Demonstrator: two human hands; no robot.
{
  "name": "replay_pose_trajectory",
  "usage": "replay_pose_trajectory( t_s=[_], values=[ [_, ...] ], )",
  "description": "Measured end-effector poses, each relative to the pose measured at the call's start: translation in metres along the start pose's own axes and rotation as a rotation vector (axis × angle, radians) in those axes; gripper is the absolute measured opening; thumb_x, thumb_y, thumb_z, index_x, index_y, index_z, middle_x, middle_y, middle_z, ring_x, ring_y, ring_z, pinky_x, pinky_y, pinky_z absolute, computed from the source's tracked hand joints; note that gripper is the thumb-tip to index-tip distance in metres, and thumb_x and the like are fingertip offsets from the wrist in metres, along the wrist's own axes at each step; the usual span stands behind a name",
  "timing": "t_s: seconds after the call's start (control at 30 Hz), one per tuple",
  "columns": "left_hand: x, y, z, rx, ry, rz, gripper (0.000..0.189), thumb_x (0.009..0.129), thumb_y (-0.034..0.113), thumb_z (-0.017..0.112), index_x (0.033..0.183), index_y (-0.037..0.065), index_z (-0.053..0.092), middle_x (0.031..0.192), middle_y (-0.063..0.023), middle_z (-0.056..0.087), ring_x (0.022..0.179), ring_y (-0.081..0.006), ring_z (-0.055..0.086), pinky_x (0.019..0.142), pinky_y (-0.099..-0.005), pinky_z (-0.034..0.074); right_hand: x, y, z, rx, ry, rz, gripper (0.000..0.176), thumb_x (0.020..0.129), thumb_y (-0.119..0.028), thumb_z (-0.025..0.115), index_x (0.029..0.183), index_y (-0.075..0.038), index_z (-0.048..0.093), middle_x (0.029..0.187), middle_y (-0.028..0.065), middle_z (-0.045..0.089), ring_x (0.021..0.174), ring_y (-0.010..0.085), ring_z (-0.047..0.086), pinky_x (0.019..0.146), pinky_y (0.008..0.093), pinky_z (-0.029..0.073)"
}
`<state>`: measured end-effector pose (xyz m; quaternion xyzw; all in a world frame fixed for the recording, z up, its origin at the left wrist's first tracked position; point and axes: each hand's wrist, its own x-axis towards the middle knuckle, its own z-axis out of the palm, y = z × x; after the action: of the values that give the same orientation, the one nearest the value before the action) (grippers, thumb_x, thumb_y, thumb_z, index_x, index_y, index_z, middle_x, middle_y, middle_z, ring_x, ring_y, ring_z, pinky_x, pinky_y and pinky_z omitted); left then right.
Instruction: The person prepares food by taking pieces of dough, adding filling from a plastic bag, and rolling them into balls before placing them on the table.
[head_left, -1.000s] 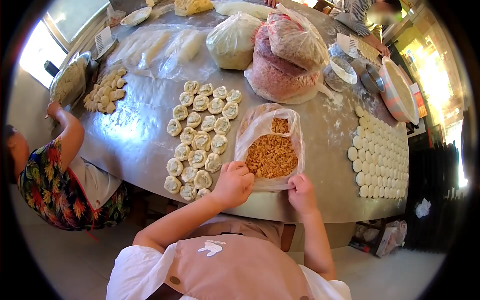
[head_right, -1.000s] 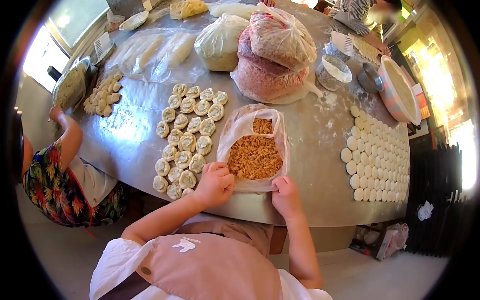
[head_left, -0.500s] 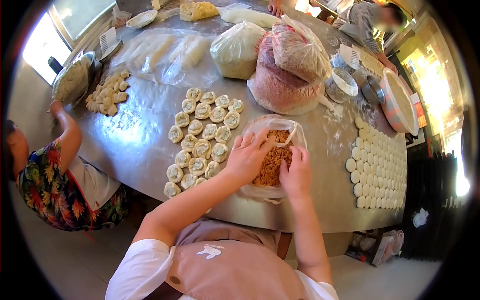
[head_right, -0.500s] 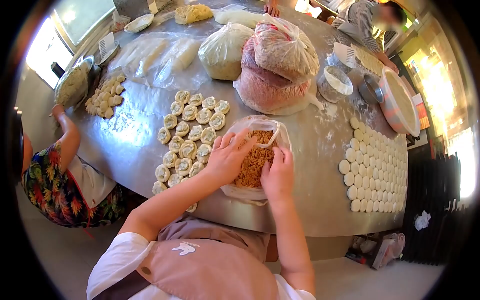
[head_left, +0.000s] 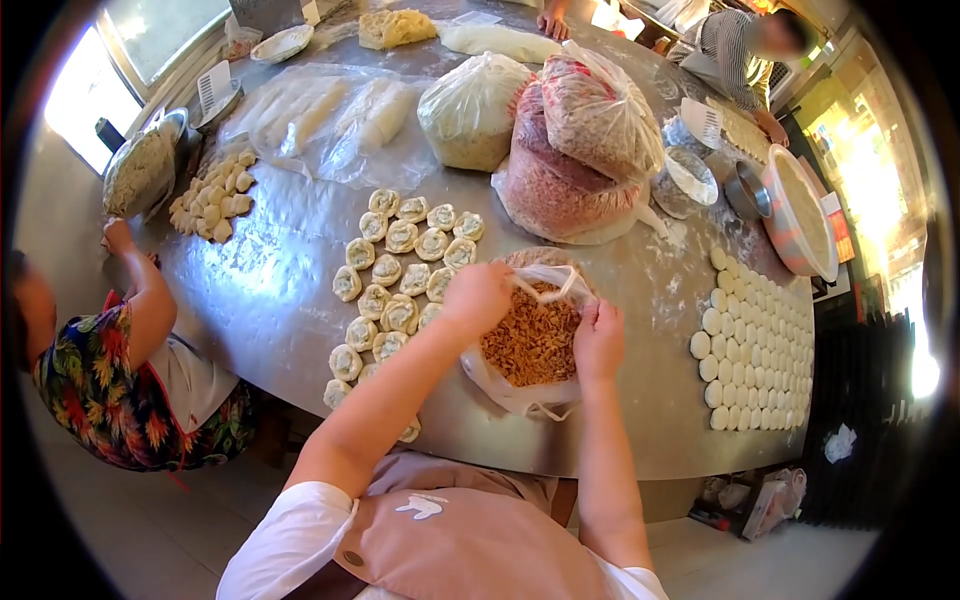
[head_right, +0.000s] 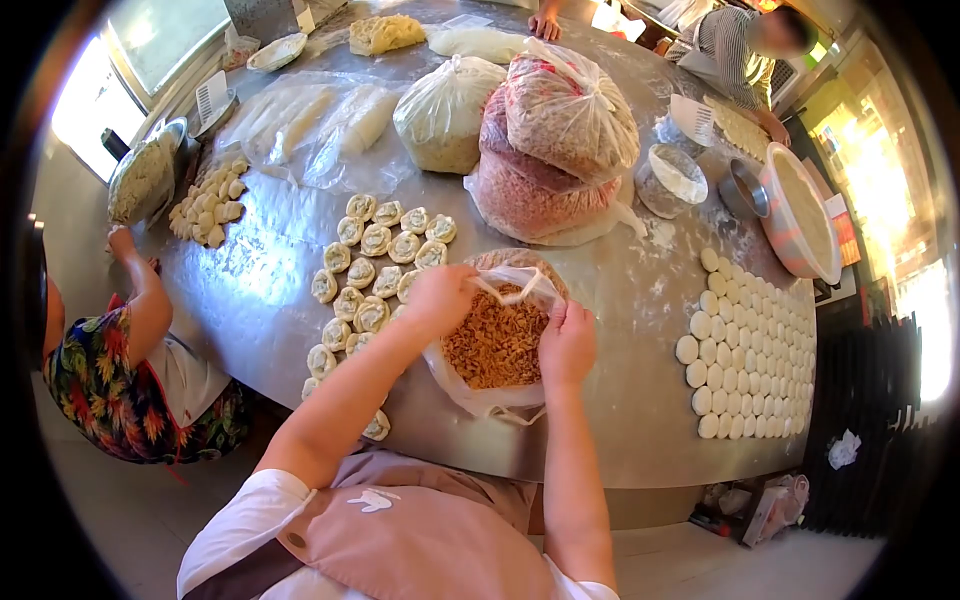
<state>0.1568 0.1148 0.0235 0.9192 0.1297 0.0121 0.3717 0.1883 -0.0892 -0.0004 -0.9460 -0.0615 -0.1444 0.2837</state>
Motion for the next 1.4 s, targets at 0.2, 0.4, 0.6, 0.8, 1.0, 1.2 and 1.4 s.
replay_pose_trajectory(
  t_s=[0.2,0.4,0.6,0.8,1.0,1.2,1.4],
  values=[
    [0.024,0.004,-0.043,-0.661,-0.316,-0.43,0.03,0.085,0.032,0.066,0.087,0.002,0.07,0.07,-0.0023,0.06,0.067,-0.0146,0.056,0.064,-0.0317,0.046,0.014,0.023,-0.003,0.948,-0.14,0.669,0.024,0.083,-0.018,0.053,0.062,-0.007,0.052,0.061,0.0026,0.052,0.056,0.0143,0.048,0.05,0.0276,0.038],
    [0.03,-0.02,0.005,-0.596,-0.031,-0.449,0.031,0.087,0.028,0.063,0.098,0.0,0.063,0.077,-0.0071,0.06,0.076,-0.0207,0.06,0.069,-0.0356,0.047,0.01,0.014,-0.02,0.929,-0.162,0.697,0.015,0.085,-0.018,0.059,0.077,-0.006,0.061,0.064,-0.001,0.05,0.05,0.0081,0.043,0.04,0.0241,0.031],
    [-0.035,0.011,-0.019,-0.014,0.551,0.24,0.046,0.085,0.025,0.065,0.124,0.003,0.052,0.122,-0.0172,0.054,0.111,-0.0354,0.05,0.095,-0.0433,0.039,-0.009,0.004,-0.039,0.374,0.065,0.107,0.027,0.086,-0.024,0.066,0.101,-0.002,0.062,0.087,0.0071,0.059,0.062,0.0147,0.055,0.054,0.0286,0.047],
    [-0.115,0.012,-0.023,0.009,0.147,0.377,0.048,0.083,0.027,0.069,0.124,0.009,0.054,0.123,-0.0134,0.054,0.12,-0.0331,0.045,0.103,-0.0484,0.03,-0.03,-0.045,-0.062,-0.178,-0.445,-0.008,0.051,0.085,-0.038,0.069,0.118,-0.002,0.054,0.112,0.024,0.057,0.095,0.0398,0.061,0.083,0.0452,0.051],
    [-0.147,0.007,0.0,0.263,-0.028,0.511,0.036,0.072,0.015,0.072,0.108,0.018,0.068,0.104,0.0005,0.063,0.118,-0.0267,0.047,0.102,-0.0495,0.028,-0.027,-0.084,-0.05,-0.301,-0.65,0.009,0.051,0.087,-0.039,0.064,0.123,-0.005,0.052,0.113,0.0226,0.055,0.098,0.0386,0.061,0.086,0.0463,0.049],
    [-0.151,-0.007,-0.018,0.015,-0.053,0.535,0.025,0.071,0.002,0.061,0.089,0.016,0.07,0.098,-0.0013,0.06,0.115,-0.0261,0.049,0.096,-0.045,0.031,-0.048,-0.058,-0.051,-0.108,-0.671,-0.166,0.036,0.086,-0.032,0.065,0.11,-0.006,0.06,0.1,0.0233,0.06,0.089,0.0412,0.061,0.078,0.0465,0.051],
    [-0.159,-0.009,-0.018,-0.099,-0.058,0.689,0.021,0.074,0.004,0.066,0.089,0.018,0.07,0.1,0.0006,0.06,0.117,-0.0296,0.05,0.091,-0.0468,0.033,-0.053,-0.054,-0.066,-0.116,-0.815,-0.145,0.033,0.082,-0.028,0.07,0.104,-0.004,0.062,0.097,0.0222,0.061,0.087,0.0369,0.063,0.076,0.0448,0.051]
  ],
)
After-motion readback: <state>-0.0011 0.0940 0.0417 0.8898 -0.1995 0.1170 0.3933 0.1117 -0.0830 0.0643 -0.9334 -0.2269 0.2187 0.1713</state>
